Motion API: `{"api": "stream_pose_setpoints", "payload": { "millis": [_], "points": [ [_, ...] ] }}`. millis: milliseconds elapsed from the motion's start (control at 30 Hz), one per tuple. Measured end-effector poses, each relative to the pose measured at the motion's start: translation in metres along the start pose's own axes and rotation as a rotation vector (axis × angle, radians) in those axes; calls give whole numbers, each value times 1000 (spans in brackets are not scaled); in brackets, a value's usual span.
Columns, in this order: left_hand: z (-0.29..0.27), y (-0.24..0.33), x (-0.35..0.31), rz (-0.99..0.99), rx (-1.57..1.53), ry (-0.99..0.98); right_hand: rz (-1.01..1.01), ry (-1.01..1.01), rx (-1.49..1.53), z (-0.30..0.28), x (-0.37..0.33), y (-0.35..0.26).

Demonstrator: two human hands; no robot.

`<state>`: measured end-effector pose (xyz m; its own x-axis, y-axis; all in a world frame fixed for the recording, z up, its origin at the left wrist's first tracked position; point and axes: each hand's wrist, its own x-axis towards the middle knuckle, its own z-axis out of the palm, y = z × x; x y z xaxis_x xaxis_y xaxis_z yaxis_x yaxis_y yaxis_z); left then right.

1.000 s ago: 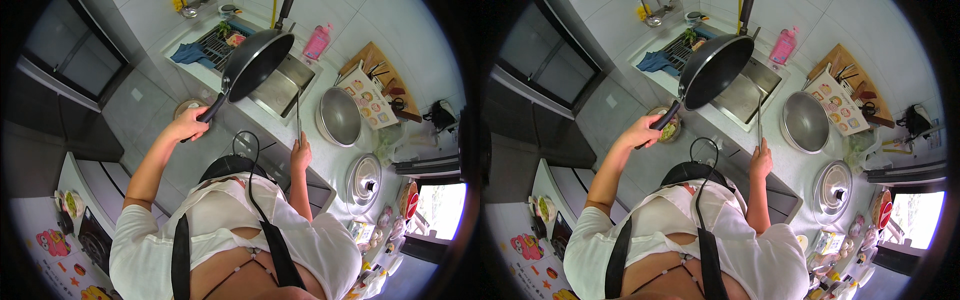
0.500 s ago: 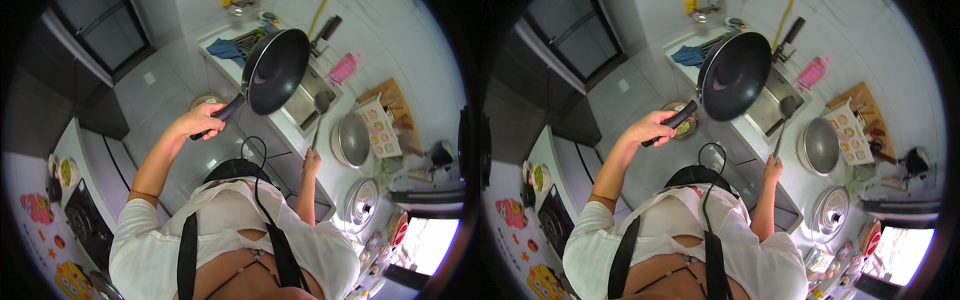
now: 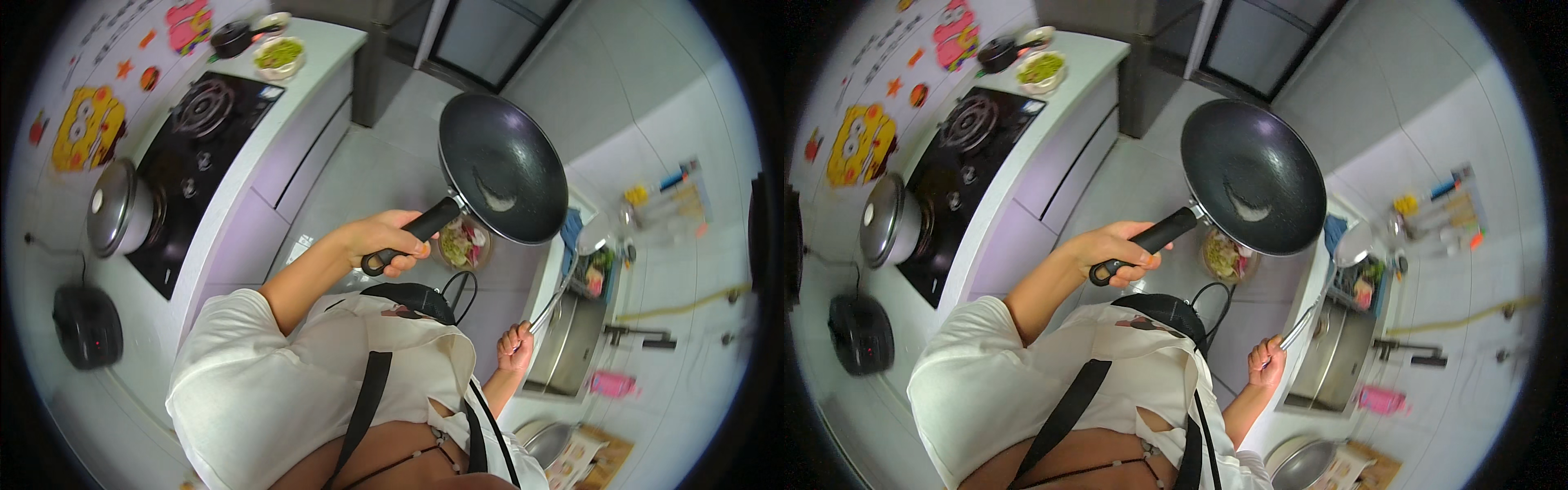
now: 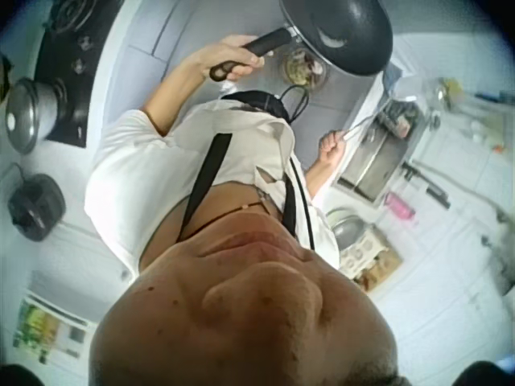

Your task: The person stir-fries vegetables in a wok using a spatula, transfers the cooked vegetables into a bowl, and then wipes the interior of the wok with a paper towel.

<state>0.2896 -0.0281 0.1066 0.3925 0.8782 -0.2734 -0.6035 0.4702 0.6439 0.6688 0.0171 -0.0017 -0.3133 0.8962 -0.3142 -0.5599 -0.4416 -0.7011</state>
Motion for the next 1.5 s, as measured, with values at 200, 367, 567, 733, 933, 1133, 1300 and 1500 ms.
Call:
{"api": "stream_pose_setpoints", "payload": {
  "millis": [200, 367, 567, 733, 933, 1133, 1300, 1500],
  "points": [
    [-16, 13, -57, 320, -51, 301, 174, -334, -391, 90, 87, 1],
    [-26, 31, -89, 600, -130, 489, 293, -683, -424, 158, 165, 13],
    [-55, 66, -83, 892, -184, 708, 441, -888, -594, 263, 254, 26],
    [-85, 99, -73, 1084, -224, 908, 649, -1058, -576, 339, 329, 53],
    [-124, 125, -66, 1191, -308, 1119, 751, -1188, -651, 420, 383, 106],
    [-180, 141, -78, 1250, -329, 1264, 790, -1269, -736, 488, 398, 163],
    [-217, 151, -88, 1310, -383, 1246, 838, -1262, -853, 534, 395, 200],
    [-255, 164, -87, 1359, -400, 1288, 863, -1345, -912, 574, 421, 236]
  ]
}}
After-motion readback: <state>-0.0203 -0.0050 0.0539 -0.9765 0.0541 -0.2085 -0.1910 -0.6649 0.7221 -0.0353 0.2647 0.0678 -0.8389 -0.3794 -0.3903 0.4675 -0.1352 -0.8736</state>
